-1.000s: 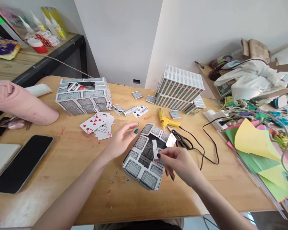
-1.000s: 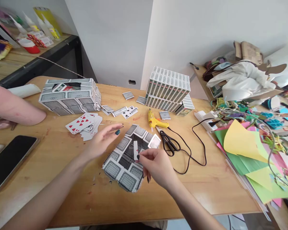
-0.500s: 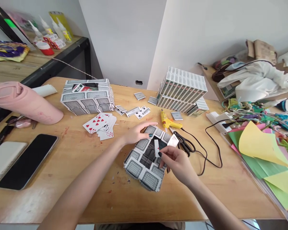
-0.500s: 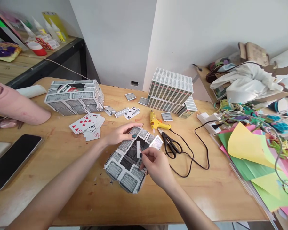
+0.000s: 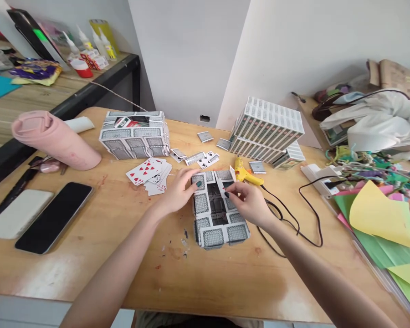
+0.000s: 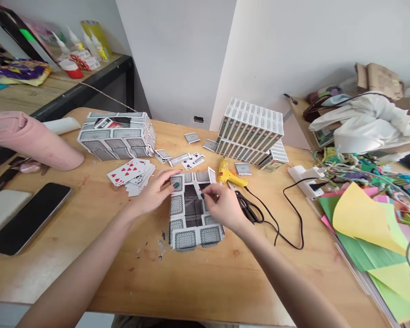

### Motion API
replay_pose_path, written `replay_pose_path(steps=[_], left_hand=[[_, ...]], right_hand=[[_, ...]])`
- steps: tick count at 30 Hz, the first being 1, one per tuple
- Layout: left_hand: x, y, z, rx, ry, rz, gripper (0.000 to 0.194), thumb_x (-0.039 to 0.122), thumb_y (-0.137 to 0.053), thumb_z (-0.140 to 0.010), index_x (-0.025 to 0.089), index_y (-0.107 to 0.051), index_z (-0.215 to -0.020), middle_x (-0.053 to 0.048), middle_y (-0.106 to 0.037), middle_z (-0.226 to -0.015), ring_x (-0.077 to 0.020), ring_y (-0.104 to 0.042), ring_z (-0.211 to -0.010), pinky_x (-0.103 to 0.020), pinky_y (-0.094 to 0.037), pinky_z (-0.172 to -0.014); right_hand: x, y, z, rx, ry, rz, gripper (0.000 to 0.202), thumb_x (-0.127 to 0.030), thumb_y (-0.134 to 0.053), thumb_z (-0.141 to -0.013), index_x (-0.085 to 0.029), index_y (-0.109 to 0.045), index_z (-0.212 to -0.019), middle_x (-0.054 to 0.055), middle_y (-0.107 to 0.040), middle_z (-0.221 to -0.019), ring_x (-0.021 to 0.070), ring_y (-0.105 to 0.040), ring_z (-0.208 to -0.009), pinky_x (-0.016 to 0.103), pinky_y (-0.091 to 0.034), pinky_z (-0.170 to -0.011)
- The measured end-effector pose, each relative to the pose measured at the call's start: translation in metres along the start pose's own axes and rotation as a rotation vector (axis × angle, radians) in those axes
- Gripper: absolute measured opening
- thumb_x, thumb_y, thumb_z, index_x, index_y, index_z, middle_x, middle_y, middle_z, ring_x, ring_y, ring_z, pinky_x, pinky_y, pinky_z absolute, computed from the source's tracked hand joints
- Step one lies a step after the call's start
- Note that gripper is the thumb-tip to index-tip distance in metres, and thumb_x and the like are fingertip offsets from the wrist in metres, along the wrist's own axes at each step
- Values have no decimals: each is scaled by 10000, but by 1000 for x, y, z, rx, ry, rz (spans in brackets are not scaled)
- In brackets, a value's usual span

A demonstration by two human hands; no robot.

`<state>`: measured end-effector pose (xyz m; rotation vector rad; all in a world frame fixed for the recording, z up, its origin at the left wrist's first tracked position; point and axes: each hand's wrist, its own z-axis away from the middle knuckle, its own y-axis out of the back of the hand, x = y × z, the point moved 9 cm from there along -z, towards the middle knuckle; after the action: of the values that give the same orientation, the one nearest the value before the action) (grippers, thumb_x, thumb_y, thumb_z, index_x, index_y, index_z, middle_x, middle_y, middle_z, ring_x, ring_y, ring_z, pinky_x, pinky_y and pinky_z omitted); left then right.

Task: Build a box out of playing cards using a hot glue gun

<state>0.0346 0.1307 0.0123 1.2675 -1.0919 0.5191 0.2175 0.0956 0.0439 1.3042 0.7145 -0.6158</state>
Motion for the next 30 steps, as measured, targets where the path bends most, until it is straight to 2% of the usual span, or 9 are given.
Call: replay_pose_path(steps=[3,6,10,12,15,18,24,30], left_hand=[[-4,8,15,122,28,48,442,319,-423,-915,265,-380,-1351,-87,-430,-1364,-227,-389,-1299,-430,-308,-1097],[-1,3,36,177,37,106,505,360,-393,-933,287,-261,-1416,-85,-330,-1455,-224,-318,-1352,-432,-285,-1115],[9,-16,63,214,84,56,567,362,-353,-948,321,-114,-1461,-50,-128,-1546,-221,-87,-1434,-479,-126,-1166],[14,-25,71,222,74,48,580,353,-336,-953,331,-67,-1467,-35,-72,-1555,-215,-46,-1439,-481,-108,-1169],[16,-32,76,247,65,67,570,339,-320,-958,335,-66,-1468,-36,-90,-1549,-212,-76,-1436,-473,-127,-1169],[13,-34,75,260,74,79,560,335,-324,-958,327,-92,-1467,-42,-131,-1542,-212,-108,-1431,-457,-139,-1170],[13,-33,74,289,85,86,545,326,-334,-952,312,-143,-1461,-44,-167,-1530,-220,-141,-1422,-442,-158,-1170],[15,-32,73,287,88,96,537,297,-342,-946,310,-175,-1457,-39,-190,-1518,-212,-161,-1417,-430,-163,-1170]], right_hand=[[-9,6,0,-11,-25,-27,152,-228,-523,-742,-178,-659,-787,33,-700,-790,148,-600,-671,251,-443,-611],[-11,3,11,-78,-158,-48,134,-246,-543,-718,-176,-658,-727,18,-670,-660,129,-571,-547,225,-413,-491],[-3,-23,24,-284,-379,-62,98,-234,-550,-680,-187,-637,-677,-34,-559,-447,102,-470,-336,201,-333,-318],[-1,-37,25,-369,-427,-101,81,-199,-534,-661,-192,-615,-656,-61,-495,-372,99,-434,-282,196,-320,-279],[-1,-56,26,-475,-451,-202,81,-144,-511,-640,-190,-572,-612,-81,-455,-327,81,-399,-250,178,-314,-265],[0,-67,28,-516,-502,-301,89,-115,-515,-638,-187,-554,-603,-93,-443,-324,66,-374,-246,163,-304,-262],[-4,-70,33,-524,-650,-460,134,-66,-521,-677,-167,-531,-590,-101,-410,-315,33,-292,-254,136,-229,-265],[-4,-67,30,-542,-661,-426,136,-85,-539,-719,-157,-545,-604,-111,-368,-275,24,-256,-244,122,-198,-264]])
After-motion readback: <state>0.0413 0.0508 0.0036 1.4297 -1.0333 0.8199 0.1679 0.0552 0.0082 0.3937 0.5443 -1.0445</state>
